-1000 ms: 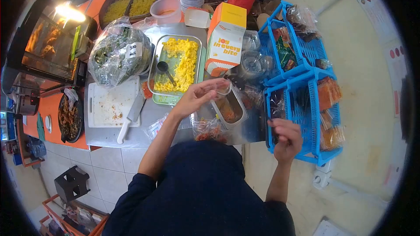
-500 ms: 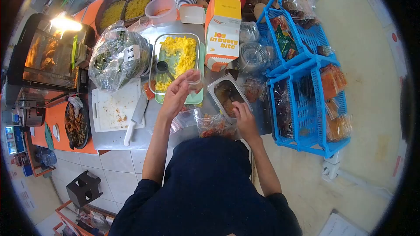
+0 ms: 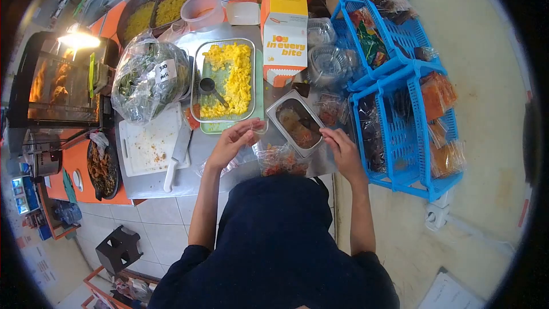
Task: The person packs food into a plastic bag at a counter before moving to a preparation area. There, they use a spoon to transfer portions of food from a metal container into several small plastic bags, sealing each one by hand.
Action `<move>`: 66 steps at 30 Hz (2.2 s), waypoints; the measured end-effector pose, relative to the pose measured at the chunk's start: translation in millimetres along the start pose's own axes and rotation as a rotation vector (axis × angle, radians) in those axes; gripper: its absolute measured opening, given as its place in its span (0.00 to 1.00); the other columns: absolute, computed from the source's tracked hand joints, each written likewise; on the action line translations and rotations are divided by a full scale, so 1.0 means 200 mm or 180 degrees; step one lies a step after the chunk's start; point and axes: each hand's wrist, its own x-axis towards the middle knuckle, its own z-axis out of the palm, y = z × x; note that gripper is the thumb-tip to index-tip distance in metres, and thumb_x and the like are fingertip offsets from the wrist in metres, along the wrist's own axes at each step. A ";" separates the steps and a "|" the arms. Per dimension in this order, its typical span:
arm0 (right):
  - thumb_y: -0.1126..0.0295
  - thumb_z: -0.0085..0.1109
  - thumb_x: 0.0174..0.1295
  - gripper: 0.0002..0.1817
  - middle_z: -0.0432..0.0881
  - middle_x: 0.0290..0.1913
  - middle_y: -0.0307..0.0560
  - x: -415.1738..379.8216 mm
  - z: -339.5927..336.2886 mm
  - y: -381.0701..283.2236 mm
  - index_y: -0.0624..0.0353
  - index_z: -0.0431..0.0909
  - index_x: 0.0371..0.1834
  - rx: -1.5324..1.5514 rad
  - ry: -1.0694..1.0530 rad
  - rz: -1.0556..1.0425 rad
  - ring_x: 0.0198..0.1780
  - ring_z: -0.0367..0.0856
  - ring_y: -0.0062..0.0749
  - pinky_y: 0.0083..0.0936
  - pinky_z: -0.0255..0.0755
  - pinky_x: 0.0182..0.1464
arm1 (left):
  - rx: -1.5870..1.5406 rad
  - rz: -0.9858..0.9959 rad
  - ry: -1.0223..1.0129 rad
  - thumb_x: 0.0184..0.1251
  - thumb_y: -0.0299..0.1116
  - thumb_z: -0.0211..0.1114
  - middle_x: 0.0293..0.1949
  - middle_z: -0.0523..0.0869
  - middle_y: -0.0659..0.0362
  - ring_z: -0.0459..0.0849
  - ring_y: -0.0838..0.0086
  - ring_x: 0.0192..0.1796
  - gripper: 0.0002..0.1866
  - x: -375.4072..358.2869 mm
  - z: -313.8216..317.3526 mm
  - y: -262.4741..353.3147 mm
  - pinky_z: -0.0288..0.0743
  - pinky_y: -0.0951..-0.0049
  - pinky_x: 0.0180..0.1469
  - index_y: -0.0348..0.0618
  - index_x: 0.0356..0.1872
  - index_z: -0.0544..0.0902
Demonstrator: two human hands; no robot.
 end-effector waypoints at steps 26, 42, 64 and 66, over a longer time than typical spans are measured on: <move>0.59 0.41 0.85 0.18 0.80 0.51 0.55 -0.11 0.27 0.29 0.65 0.71 0.57 0.2462 0.1702 0.1177 0.47 0.88 0.40 0.33 0.85 0.52 | 0.0144 -0.0097 0.0046 0.81 0.35 0.61 0.70 0.80 0.55 0.79 0.71 0.68 0.27 -0.02 0.07 0.00 0.74 0.69 0.67 0.41 0.76 0.71; 0.63 0.38 0.85 0.16 0.82 0.48 0.56 -0.10 0.04 -0.09 0.67 0.70 0.56 0.2371 0.1925 0.0249 0.42 0.88 0.40 0.36 0.85 0.49 | 0.0497 0.0526 -0.0047 0.79 0.30 0.63 0.69 0.81 0.54 0.77 0.72 0.70 0.26 0.08 0.17 0.11 0.68 0.66 0.74 0.41 0.75 0.72; 0.64 0.56 0.77 0.12 0.88 0.47 0.55 -0.09 -0.09 -0.25 0.62 0.78 0.51 0.0386 0.0589 -0.1520 0.50 0.89 0.50 0.39 0.83 0.54 | 0.0326 0.0544 -0.0046 0.78 0.30 0.64 0.67 0.82 0.53 0.81 0.72 0.66 0.26 0.18 0.22 0.15 0.75 0.68 0.69 0.39 0.74 0.72; 0.60 0.51 0.80 0.16 0.85 0.50 0.58 -0.11 -0.08 -0.22 0.64 0.75 0.51 0.0462 0.0630 -0.1436 0.51 0.88 0.48 0.42 0.83 0.56 | 0.0345 0.0674 -0.0081 0.78 0.29 0.64 0.68 0.81 0.53 0.80 0.72 0.67 0.27 0.18 0.22 0.14 0.74 0.67 0.70 0.39 0.75 0.72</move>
